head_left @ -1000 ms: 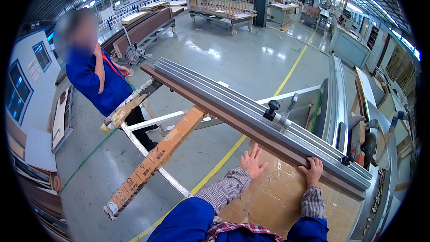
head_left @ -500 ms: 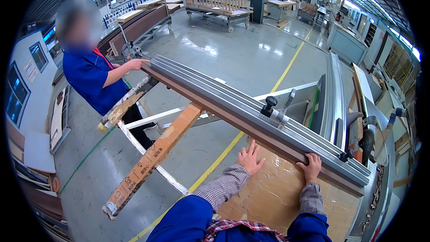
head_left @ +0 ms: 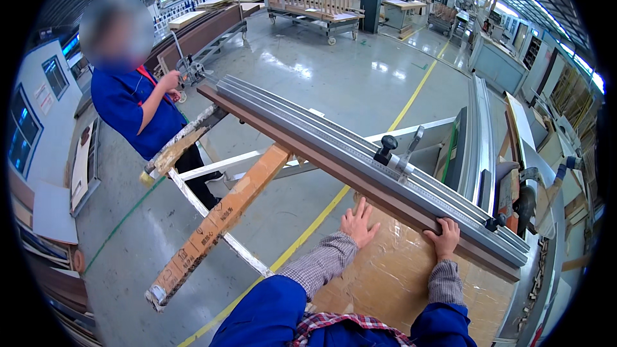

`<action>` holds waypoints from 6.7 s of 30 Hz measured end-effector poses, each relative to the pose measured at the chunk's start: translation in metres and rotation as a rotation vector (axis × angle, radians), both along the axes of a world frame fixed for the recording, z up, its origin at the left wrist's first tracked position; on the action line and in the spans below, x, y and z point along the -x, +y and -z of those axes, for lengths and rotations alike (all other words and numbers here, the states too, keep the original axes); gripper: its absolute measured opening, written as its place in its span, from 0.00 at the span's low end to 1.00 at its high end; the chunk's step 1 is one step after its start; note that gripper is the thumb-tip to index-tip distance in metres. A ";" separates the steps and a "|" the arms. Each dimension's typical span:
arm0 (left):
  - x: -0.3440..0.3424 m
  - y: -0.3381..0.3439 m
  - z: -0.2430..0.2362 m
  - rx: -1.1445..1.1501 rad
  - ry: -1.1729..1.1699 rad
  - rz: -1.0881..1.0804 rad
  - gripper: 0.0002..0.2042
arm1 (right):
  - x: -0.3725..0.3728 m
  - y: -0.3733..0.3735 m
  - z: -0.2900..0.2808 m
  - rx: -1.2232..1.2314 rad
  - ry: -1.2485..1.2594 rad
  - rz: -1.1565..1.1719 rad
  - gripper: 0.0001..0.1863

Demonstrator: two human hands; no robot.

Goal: The person positions long wooden planks on a table saw, aligns them against a metal fence, and cuts them into smaller pieces. The person then removes the cut pieces and places them on a nearby cart. The process is repeated with multiple planks.

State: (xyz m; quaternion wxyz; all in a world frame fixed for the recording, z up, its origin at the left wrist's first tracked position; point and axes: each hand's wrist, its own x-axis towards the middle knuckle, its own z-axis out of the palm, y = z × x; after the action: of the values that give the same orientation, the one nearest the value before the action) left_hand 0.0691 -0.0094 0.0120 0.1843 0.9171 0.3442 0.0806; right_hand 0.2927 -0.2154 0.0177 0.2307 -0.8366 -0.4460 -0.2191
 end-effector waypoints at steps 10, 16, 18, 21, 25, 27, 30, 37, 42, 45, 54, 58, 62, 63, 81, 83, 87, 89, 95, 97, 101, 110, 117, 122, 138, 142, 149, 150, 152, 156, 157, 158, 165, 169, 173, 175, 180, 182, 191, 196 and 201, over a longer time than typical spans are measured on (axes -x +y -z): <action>-0.009 0.001 0.029 -0.087 -0.210 -0.086 0.31 | 0.001 -0.009 -0.001 0.071 -0.134 -0.030 0.31; -0.007 0.010 0.015 0.051 -0.211 -0.043 0.33 | 0.070 -0.012 0.001 0.096 0.044 0.058 0.27; -0.003 0.019 0.026 -0.031 -0.162 -0.091 0.33 | 0.112 -0.009 0.029 0.034 0.102 0.093 0.25; -0.008 0.020 0.030 -0.030 -0.193 -0.076 0.31 | 0.173 -0.030 0.015 -0.008 0.157 0.009 0.24; -0.011 0.013 0.032 -0.121 -0.199 -0.078 0.29 | 0.240 -0.053 0.011 -0.077 0.281 0.109 0.24; -0.007 0.012 0.029 -0.231 -0.182 -0.080 0.28 | 0.265 -0.068 0.009 -0.085 0.292 0.176 0.23; -0.001 0.016 0.033 -0.317 -0.197 0.008 0.25 | 0.286 -0.109 0.005 -0.065 0.239 0.335 0.23; -0.007 0.014 0.043 -0.275 -0.126 0.092 0.25 | 0.407 -0.304 -0.010 0.042 0.404 1.635 0.34; -0.007 0.020 0.043 -0.292 -0.093 0.069 0.26 | 0.479 -0.296 -0.015 0.004 0.743 1.680 0.34; -0.006 0.021 0.036 -0.264 -0.046 0.073 0.26 | 0.487 -0.308 0.013 -0.060 0.629 1.616 0.26; -0.002 0.018 0.034 -0.253 -0.019 0.088 0.27 | 0.397 -0.322 -0.052 -0.972 0.368 1.137 0.09; -0.003 0.019 0.031 -0.220 -0.030 0.095 0.27 | 0.361 -0.290 -0.134 -1.548 0.990 0.692 0.08; -0.006 0.008 0.030 -0.220 -0.042 0.098 0.27 | 0.336 -0.293 -0.087 -1.274 0.912 0.793 0.08; -0.004 0.005 0.027 -0.298 -0.041 0.110 0.28 | 0.323 -0.300 -0.068 -1.187 0.814 0.861 0.08; 0.017 -0.032 0.029 -0.359 -0.007 0.158 0.26 | 0.016 -0.430 -0.098 -0.299 0.426 0.790 0.19; 0.018 -0.032 0.028 -0.358 -0.005 0.157 0.25 | -0.001 -0.432 -0.097 -0.253 0.447 0.791 0.19; 0.020 -0.038 0.019 -0.326 0.000 0.157 0.25 | -0.023 -0.426 -0.109 -0.229 0.517 0.811 0.18; 0.020 -0.037 0.020 -0.317 0.002 0.153 0.25 | -0.034 -0.425 -0.109 -0.241 0.530 0.823 0.18; 0.021 -0.035 0.024 -0.323 0.004 0.147 0.25 | -0.092 -0.437 -0.086 -0.278 0.539 0.845 0.20; 0.024 -0.033 0.028 -0.351 0.000 0.143 0.25 | -0.114 -0.438 -0.080 -0.290 0.513 0.874 0.19; 0.021 -0.032 0.031 -0.357 -0.008 0.156 0.25 | -0.156 -0.451 -0.068 -0.340 0.431 1.022 0.19; 0.030 -0.028 0.034 -0.372 -0.003 0.141 0.25 | -0.152 -0.456 -0.072 -0.388 0.567 0.740 0.21; 0.023 -0.033 0.028 -0.358 0.002 0.151 0.24 | -0.184 -0.481 -0.093 -0.296 0.649 0.690 0.21; 0.024 -0.029 0.035 -0.367 0.004 0.156 0.24 | -0.215 -0.474 -0.086 -0.261 0.628 0.658 0.21; 0.027 -0.026 0.034 -0.390 0.017 0.166 0.24 | -0.145 -0.457 -0.094 0.144 0.281 0.948 0.19; 0.024 -0.029 0.035 -0.379 0.036 0.160 0.24 | -0.130 -0.478 -0.086 0.097 0.248 0.834 0.19; 0.020 -0.041 0.022 -0.361 0.012 0.126 0.24 | -0.160 -0.481 -0.072 0.282 0.232 0.895 0.18; 0.029 -0.039 0.016 -0.374 -0.007 0.093 0.24 | -0.173 -0.463 -0.076 0.358 0.278 0.941 0.18; 0.023 -0.041 0.005 -0.213 -0.208 0.218 0.20 | -0.191 -0.448 -0.083 0.480 0.385 1.055 0.17; 0.006 -0.049 0.001 -0.329 -0.149 0.159 0.19 | -0.201 -0.484 -0.064 0.350 0.324 0.939 0.18; 0.000 -0.060 -0.030 -0.243 -0.144 0.202 0.21 | -0.193 -0.500 -0.063 0.303 0.294 0.936 0.19; 0.012 -0.046 0.004 -0.369 -0.177 0.205 0.25 | -0.194 -0.501 -0.052 0.272 0.278 0.913 0.20; 0.033 -0.043 0.030 -0.285 -0.138 0.094 0.28 | -0.182 -0.528 -0.020 0.300 0.106 0.868 0.25; 0.005 -0.040 0.030 -0.205 -0.090 0.143 0.27 | -0.194 -0.580 -0.007 0.019 0.340 0.930 0.21; 0.021 -0.035 0.046 -0.257 -0.377 0.173 0.23 | -0.091 -0.483 -0.042 0.074 0.580 1.033 0.21; 0.007 -0.047 0.009 -0.185 -0.300 0.246 0.22 | -0.014 -0.506 -0.016 -0.367 0.339 0.636 0.21; 0.019 -0.015 0.039 -0.492 -0.056 0.193 0.25 | 0.171 -0.448 -0.049 -0.344 0.385 1.194 0.21; 0.016 -0.023 0.023 -0.410 0.053 0.146 0.25 | 0.228 -0.453 -0.031 -0.430 0.273 1.218 0.21; 0.021 -0.017 0.023 -0.439 0.141 0.129 0.24 | 0.298 -0.419 -0.032 -0.601 0.535 1.348 0.21; 0.017 -0.014 0.030 -0.430 0.083 0.132 0.26 | 0.212 -0.432 -0.001 -0.459 0.453 1.250 0.23; 0.020 -0.015 0.029 -0.421 0.023 0.159 0.25 | 0.109 -0.445 0.009 -0.433 0.535 1.209 0.23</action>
State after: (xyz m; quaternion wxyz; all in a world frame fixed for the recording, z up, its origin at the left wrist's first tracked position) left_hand 0.0491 -0.0244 -0.0170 -0.0091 0.9604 0.2487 0.1256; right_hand 0.1838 -0.6605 0.0087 0.3319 -0.8985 0.2242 -0.1795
